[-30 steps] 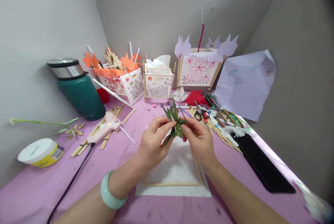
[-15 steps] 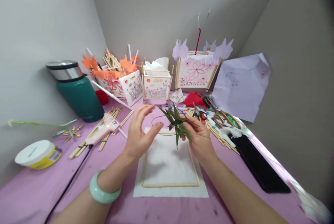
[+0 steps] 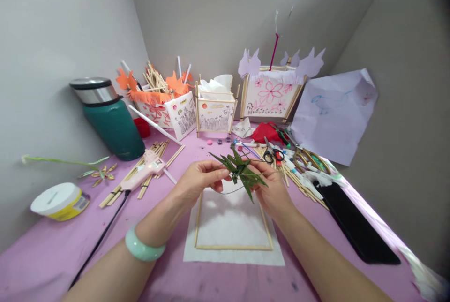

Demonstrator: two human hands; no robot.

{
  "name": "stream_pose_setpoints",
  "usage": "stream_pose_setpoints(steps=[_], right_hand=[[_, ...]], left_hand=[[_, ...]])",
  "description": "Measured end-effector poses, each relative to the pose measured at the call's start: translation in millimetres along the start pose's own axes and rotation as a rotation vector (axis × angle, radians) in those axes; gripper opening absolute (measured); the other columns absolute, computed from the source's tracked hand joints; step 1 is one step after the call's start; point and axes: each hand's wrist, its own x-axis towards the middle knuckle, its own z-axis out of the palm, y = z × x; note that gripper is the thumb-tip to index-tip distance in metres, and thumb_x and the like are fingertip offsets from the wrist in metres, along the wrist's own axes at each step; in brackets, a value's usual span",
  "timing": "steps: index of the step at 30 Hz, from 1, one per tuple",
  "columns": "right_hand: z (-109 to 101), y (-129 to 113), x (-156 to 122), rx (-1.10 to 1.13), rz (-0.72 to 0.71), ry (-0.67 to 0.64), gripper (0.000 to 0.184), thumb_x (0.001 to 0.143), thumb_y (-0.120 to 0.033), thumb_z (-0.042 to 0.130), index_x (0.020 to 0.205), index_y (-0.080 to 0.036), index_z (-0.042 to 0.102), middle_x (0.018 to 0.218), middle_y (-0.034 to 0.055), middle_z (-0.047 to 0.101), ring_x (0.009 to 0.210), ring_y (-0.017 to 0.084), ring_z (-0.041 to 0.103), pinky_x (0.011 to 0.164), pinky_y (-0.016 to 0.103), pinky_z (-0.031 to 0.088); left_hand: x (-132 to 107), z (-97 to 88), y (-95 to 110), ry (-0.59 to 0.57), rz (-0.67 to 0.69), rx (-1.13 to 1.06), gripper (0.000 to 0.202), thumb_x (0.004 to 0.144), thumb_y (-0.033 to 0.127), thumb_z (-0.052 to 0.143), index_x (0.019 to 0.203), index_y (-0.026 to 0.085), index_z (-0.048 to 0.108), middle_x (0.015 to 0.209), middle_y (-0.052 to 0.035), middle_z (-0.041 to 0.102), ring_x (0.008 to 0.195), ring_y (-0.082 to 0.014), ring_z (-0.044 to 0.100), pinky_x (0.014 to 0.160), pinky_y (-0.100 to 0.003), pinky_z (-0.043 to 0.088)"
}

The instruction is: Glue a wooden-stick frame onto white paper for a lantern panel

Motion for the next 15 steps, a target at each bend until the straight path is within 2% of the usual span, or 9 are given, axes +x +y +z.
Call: stream_pose_setpoints(steps=[5,7,10,12,15], right_hand=[[-1.1,0.6,0.4,0.016,0.018,0.017,0.023,0.076,-0.031,0.067,0.096,-0.022,0.069,0.075,0.0001,0.064,0.053,0.009,0.050,0.045,0.022,0.034],[-1.3,-0.3,-0.4,-0.004,0.035,-0.025,0.024,0.074,-0.026,0.066,0.098,-0.021,0.068,0.083,0.0020,0.066,0.057,0.010,0.053,0.047,0.023,0.036],[-0.6,-1.8,-2.6,-0.045,0.042,-0.088,0.027,0.076,-0.027,0.064,0.102,-0.019,0.066,0.091,0.0053,0.066,0.064,0.012,0.056,0.050,0.023,0.038],[-0.4,-1.6,-3.5,-0.057,0.020,-0.083,0.030,0.077,-0.029,0.065,0.105,-0.019,0.065,0.086,0.0043,0.066,0.062,0.012,0.055,0.050,0.023,0.038],[-0.7,0.3,-3.1,-0.070,-0.007,-0.009,0.027,0.077,-0.032,0.067,0.100,-0.019,0.066,0.075,0.0016,0.065,0.053,0.010,0.052,0.047,0.023,0.036]], left_hand=[[0.9,-2.7,0.1,0.075,-0.025,-0.123,0.025,0.069,0.035,0.077,0.082,0.014,0.072,0.080,-0.0039,0.070,0.049,-0.0070,0.058,0.052,-0.021,0.048],[0.9,-2.8,0.8,0.111,-0.015,-0.171,0.026,0.069,0.035,0.077,0.083,0.014,0.072,0.084,-0.0048,0.071,0.050,-0.0068,0.058,0.053,-0.021,0.048],[0.7,-1.8,1.1,0.127,0.015,-0.213,0.026,0.069,0.034,0.077,0.086,0.014,0.073,0.091,-0.0066,0.071,0.053,-0.0066,0.059,0.056,-0.022,0.051],[0.6,-0.8,0.1,0.122,0.029,-0.225,0.026,0.071,0.034,0.076,0.087,0.014,0.073,0.094,-0.0072,0.071,0.055,-0.0070,0.060,0.059,-0.022,0.052],[0.8,0.6,-2.8,0.129,0.024,-0.229,0.025,0.070,0.033,0.077,0.086,0.014,0.073,0.092,-0.0069,0.072,0.057,-0.0084,0.061,0.059,-0.022,0.053]])
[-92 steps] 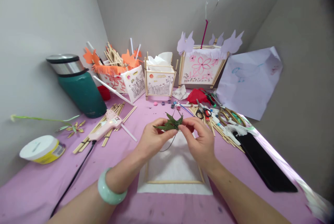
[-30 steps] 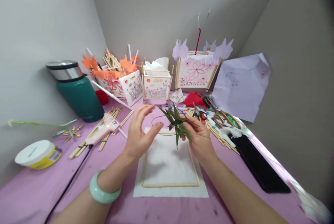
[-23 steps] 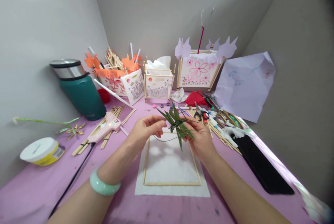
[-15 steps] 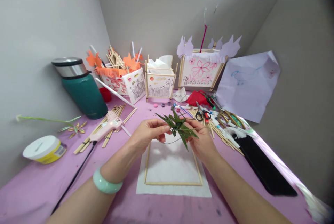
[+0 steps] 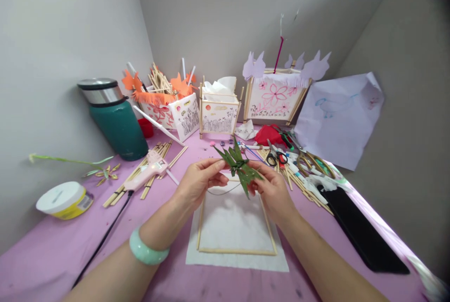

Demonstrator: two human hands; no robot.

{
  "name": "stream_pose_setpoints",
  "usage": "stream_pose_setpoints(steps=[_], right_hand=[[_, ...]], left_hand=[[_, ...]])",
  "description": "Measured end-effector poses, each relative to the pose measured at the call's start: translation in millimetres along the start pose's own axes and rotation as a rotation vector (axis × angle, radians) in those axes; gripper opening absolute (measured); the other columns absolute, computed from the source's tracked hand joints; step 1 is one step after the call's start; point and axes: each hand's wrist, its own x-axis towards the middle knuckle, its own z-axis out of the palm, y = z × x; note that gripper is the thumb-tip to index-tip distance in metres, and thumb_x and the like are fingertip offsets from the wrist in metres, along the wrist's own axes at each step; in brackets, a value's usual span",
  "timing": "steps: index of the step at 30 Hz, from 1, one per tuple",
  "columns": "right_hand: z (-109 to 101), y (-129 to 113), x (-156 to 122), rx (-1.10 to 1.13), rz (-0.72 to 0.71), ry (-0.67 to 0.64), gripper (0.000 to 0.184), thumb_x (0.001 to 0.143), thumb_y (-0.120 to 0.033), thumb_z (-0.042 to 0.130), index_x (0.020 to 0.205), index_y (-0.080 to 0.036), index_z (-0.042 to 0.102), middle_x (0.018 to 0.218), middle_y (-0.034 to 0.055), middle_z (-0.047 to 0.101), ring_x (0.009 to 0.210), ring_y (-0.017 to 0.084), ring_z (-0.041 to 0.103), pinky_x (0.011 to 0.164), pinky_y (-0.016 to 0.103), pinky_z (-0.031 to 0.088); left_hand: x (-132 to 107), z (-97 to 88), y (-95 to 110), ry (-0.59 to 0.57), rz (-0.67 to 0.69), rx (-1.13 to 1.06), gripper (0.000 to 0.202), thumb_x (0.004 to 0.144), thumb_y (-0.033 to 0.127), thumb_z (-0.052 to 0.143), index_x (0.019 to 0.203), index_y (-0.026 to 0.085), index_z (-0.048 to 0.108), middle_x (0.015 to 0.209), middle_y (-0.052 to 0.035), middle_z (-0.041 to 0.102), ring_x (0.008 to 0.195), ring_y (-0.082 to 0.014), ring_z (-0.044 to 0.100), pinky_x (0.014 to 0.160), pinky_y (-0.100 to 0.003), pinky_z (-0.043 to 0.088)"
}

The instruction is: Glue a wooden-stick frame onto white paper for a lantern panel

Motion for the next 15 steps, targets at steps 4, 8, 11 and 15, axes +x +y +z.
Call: stream_pose_setpoints(steps=[4,8,11,15], right_hand=[[0.5,1.9,0.9,-0.003,0.012,0.055,0.025,0.077,-0.038,0.067,0.091,-0.017,0.068,0.067,0.0008,0.063,0.048,0.010,0.049,0.044,0.023,0.034],[1.4,1.2,0.2,0.038,0.050,0.018,0.024,0.077,-0.030,0.063,0.097,-0.017,0.066,0.072,0.0025,0.066,0.048,0.010,0.050,0.045,0.024,0.035],[1.2,-1.2,-0.8,0.054,0.066,-0.037,0.034,0.075,-0.021,0.058,0.109,-0.019,0.062,0.083,0.0047,0.068,0.054,0.012,0.055,0.048,0.025,0.037],[1.5,-6.6,-2.7,0.046,0.015,-0.243,0.048,0.069,-0.017,0.061,0.116,-0.023,0.058,0.102,0.0069,0.066,0.079,0.019,0.062,0.053,0.025,0.042]], left_hand=[[0.3,1.2,-3.5,-0.017,-0.031,-0.029,0.022,0.069,0.030,0.079,0.081,0.013,0.072,0.075,-0.0041,0.071,0.060,-0.0106,0.064,0.062,-0.022,0.054],[0.6,2.3,-3.5,0.004,-0.031,-0.078,0.022,0.070,0.031,0.078,0.079,0.012,0.070,0.076,-0.0053,0.071,0.067,-0.0114,0.067,0.066,-0.021,0.055],[1.1,2.0,-2.6,0.017,-0.007,-0.102,0.022,0.072,0.032,0.077,0.080,0.013,0.069,0.080,-0.0060,0.073,0.068,-0.0117,0.068,0.070,-0.022,0.055],[1.3,1.6,-3.0,0.015,0.027,-0.081,0.022,0.073,0.031,0.076,0.082,0.012,0.069,0.080,-0.0060,0.073,0.068,-0.0117,0.068,0.073,-0.023,0.054]])
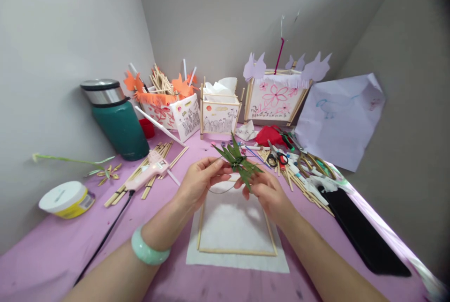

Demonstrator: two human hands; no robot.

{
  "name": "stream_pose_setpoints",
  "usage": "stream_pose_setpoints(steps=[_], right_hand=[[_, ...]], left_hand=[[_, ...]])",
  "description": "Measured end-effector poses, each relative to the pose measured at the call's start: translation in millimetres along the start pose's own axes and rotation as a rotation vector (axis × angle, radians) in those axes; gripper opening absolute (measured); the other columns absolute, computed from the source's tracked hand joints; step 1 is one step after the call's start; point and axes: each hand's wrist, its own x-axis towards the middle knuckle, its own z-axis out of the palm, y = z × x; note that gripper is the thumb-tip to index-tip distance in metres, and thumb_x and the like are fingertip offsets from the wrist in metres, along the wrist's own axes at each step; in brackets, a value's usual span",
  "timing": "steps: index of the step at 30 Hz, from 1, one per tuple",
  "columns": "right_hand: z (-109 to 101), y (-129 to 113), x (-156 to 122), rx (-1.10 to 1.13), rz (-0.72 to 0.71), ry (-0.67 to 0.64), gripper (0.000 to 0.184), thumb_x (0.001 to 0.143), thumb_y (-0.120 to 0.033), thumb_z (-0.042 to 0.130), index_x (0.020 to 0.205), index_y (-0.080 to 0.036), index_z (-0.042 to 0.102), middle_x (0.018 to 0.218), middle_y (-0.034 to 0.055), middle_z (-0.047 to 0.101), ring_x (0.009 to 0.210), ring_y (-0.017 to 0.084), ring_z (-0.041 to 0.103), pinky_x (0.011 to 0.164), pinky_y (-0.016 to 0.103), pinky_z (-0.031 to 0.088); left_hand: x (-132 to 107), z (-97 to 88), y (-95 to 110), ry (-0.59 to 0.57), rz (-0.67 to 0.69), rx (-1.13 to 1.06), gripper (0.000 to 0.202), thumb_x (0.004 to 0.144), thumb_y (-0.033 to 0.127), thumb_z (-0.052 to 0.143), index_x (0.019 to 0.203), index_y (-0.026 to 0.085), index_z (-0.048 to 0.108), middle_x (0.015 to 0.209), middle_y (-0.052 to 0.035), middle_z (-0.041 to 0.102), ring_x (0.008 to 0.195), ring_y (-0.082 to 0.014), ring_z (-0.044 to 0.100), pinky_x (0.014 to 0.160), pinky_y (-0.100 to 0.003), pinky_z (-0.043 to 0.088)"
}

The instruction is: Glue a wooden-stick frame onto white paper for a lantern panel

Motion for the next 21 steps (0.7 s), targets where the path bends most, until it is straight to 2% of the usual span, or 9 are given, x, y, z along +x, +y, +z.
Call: stream_pose_setpoints(steps=[2,6,9,11,13,15,17,19,21], right_hand=[[2,-2,0,-0.048,-0.012,-0.053,0.043,0.071,-0.024,0.065,0.114,-0.022,0.059,0.106,0.0083,0.064,0.084,0.019,0.062,0.054,0.025,0.043],[5,1,1,-0.144,0.003,0.123,0.033,0.078,-0.039,0.064,0.104,-0.019,0.062,0.086,0.0061,0.066,0.062,0.013,0.058,0.047,0.023,0.040],[5,4,3,-0.153,0.010,0.205,0.028,0.076,-0.037,0.065,0.096,-0.019,0.063,0.073,0.0024,0.065,0.051,0.010,0.052,0.044,0.023,0.037],[4,2,2,-0.159,0.022,0.173,0.025,0.076,-0.032,0.063,0.097,-0.019,0.063,0.069,0.0011,0.064,0.053,0.011,0.053,0.045,0.023,0.038],[3,-2,1,-0.160,0.030,0.063,0.029,0.075,-0.027,0.064,0.102,-0.019,0.063,0.078,0.0037,0.066,0.064,0.014,0.058,0.049,0.024,0.043],[3,-8,0,-0.151,0.046,-0.080,0.038,0.073,-0.027,0.067,0.110,-0.021,0.061,0.103,0.0081,0.066,0.081,0.018,0.061,0.055,0.025,0.047],[3,-11,-1,-0.137,0.058,-0.152,0.045,0.074,-0.032,0.068,0.117,-0.023,0.058,0.121,0.0103,0.059,0.090,0.020,0.061,0.058,0.026,0.049],[3,-11,-2,-0.137,0.060,-0.109,0.043,0.078,-0.039,0.065,0.117,-0.021,0.058,0.119,0.0115,0.061,0.083,0.018,0.062,0.055,0.025,0.047],[4,-9,-1,-0.158,0.057,0.002,0.038,0.080,-0.042,0.063,0.109,-0.018,0.061,0.107,0.0115,0.065,0.072,0.015,0.061,0.049,0.023,0.043]], left_hand=[[-1,0.5,-1,-0.010,0.028,0.019,0.022,0.073,0.031,0.075,0.082,0.012,0.067,0.081,-0.0057,0.073,0.072,-0.0136,0.069,0.075,-0.025,0.054],[-4,2.4,-4,-0.085,0.065,0.078,0.022,0.072,0.029,0.076,0.084,0.013,0.066,0.084,-0.0054,0.072,0.081,-0.0173,0.069,0.079,-0.030,0.053],[-5,2.9,-6,-0.075,0.042,0.103,0.022,0.069,0.026,0.078,0.082,0.013,0.066,0.080,-0.0039,0.071,0.075,-0.0151,0.067,0.079,-0.030,0.053],[-4,2.5,-6,-0.027,0.037,0.091,0.023,0.066,0.025,0.079,0.079,0.013,0.065,0.076,-0.0025,0.070,0.071,-0.0142,0.066,0.078,-0.030,0.053],[-3,2.2,-6,0.010,0.053,0.077,0.023,0.065,0.026,0.080,0.077,0.013,0.064,0.074,-0.0020,0.070,0.071,-0.0147,0.067,0.078,-0.030,0.052],[-3,2.9,-5,0.036,0.086,0.072,0.023,0.065,0.025,0.079,0.077,0.014,0.063,0.074,-0.0017,0.070,0.073,-0.0153,0.068,0.077,-0.030,0.052],[-3,5.3,-4,0.058,0.121,0.088,0.022,0.065,0.024,0.078,0.077,0.014,0.063,0.073,-0.0014,0.070,0.071,-0.0150,0.067,0.076,-0.029,0.052],[-5,8.6,-2,0.078,0.152,0.131,0.020,0.065,0.023,0.077,0.076,0.014,0.063,0.072,-0.0015,0.070,0.070,-0.0148,0.067,0.075,-0.029,0.052],[-6,11.5,-2,0.096,0.176,0.188,0.018,0.066,0.023,0.075,0.076,0.014,0.063,0.071,-0.0015,0.070,0.069,-0.0148,0.066,0.074,-0.029,0.052]])
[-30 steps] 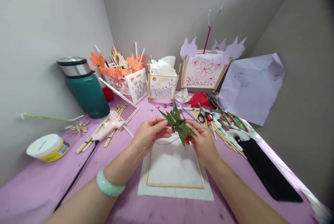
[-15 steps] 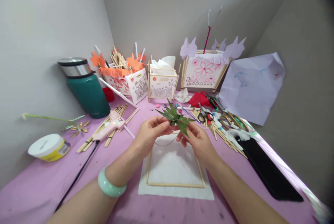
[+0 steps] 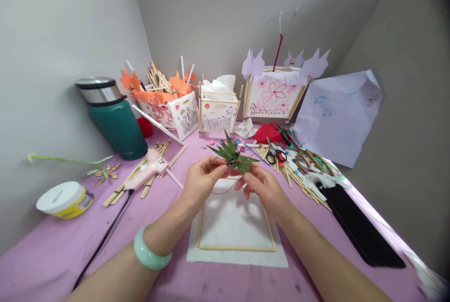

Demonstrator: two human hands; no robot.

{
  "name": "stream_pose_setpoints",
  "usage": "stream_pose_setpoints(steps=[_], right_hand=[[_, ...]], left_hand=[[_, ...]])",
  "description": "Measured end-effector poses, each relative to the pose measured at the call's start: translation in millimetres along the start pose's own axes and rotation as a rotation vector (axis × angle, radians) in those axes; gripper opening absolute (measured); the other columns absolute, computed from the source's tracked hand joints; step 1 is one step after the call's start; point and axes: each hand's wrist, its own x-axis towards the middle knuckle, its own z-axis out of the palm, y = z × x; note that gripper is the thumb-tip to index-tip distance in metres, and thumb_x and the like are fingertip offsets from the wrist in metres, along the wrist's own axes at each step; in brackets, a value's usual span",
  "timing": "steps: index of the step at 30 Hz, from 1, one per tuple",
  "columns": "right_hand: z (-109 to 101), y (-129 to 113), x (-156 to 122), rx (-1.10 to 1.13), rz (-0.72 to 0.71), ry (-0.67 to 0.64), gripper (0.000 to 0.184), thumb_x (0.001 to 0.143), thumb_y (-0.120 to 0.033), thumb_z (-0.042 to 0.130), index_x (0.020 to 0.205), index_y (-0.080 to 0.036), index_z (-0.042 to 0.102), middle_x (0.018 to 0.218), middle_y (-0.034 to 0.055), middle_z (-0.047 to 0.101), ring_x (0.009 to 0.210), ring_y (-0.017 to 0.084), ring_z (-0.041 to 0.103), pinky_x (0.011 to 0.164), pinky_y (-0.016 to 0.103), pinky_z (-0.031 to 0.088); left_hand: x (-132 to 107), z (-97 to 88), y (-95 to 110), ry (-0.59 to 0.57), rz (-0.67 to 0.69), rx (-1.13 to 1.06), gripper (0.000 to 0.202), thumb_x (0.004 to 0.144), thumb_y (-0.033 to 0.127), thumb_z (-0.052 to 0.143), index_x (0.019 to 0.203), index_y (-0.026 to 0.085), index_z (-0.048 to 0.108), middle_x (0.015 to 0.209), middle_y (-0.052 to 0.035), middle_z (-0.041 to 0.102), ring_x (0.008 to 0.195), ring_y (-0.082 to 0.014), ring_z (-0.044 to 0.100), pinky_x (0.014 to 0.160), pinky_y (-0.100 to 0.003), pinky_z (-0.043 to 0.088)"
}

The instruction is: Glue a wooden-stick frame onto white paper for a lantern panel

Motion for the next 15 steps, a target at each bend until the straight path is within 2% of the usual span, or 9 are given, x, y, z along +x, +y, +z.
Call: stream_pose_setpoints(steps=[4,8,10,12,15], right_hand=[[5,5,1,-0.001,0.028,0.165,0.027,0.077,-0.040,0.066,0.089,-0.015,0.064,0.088,0.0083,0.069,0.058,0.012,0.058,0.044,0.021,0.039],[7,11,3,0.044,0.039,0.334,0.030,0.074,-0.044,0.069,0.078,-0.014,0.063,0.072,0.0055,0.068,0.046,0.008,0.050,0.040,0.020,0.035],[5,15,4,0.049,0.028,0.394,0.032,0.073,-0.045,0.071,0.074,-0.014,0.064,0.067,0.0049,0.067,0.044,0.008,0.048,0.039,0.020,0.035],[4,17,5,0.042,0.011,0.436,0.031,0.072,-0.045,0.071,0.072,-0.014,0.064,0.065,0.0045,0.067,0.043,0.007,0.048,0.039,0.021,0.034],[4,18,4,0.005,-0.018,0.476,0.031,0.073,-0.045,0.070,0.074,-0.015,0.064,0.065,0.0039,0.067,0.042,0.007,0.047,0.039,0.021,0.035]], left_hand=[[-1,1.6,-5,0.026,0.062,0.118,0.014,0.068,0.023,0.073,0.075,0.014,0.065,0.073,-0.0016,0.069,0.071,-0.0151,0.065,0.074,-0.029,0.051],[-1,-0.3,-11,-0.075,0.136,0.204,0.018,0.074,0.026,0.069,0.086,0.015,0.062,0.087,-0.0055,0.070,0.085,-0.0192,0.066,0.080,-0.033,0.051],[-2,-1.3,-12,-0.073,0.289,0.335,0.030,0.075,0.027,0.070,0.101,0.017,0.059,0.102,-0.0083,0.066,0.096,-0.0212,0.064,0.086,-0.037,0.050],[-5,-1.9,-10,0.013,0.543,0.559,0.041,0.073,0.027,0.073,0.110,0.019,0.056,0.115,-0.0108,0.060,0.108,-0.0239,0.058,0.093,-0.041,0.047],[-9,-1.8,-8,0.151,0.871,0.883,0.025,0.074,0.027,0.073,0.096,0.020,0.062,0.117,-0.0106,0.055,0.114,-0.0266,0.050,0.098,-0.047,0.041]])
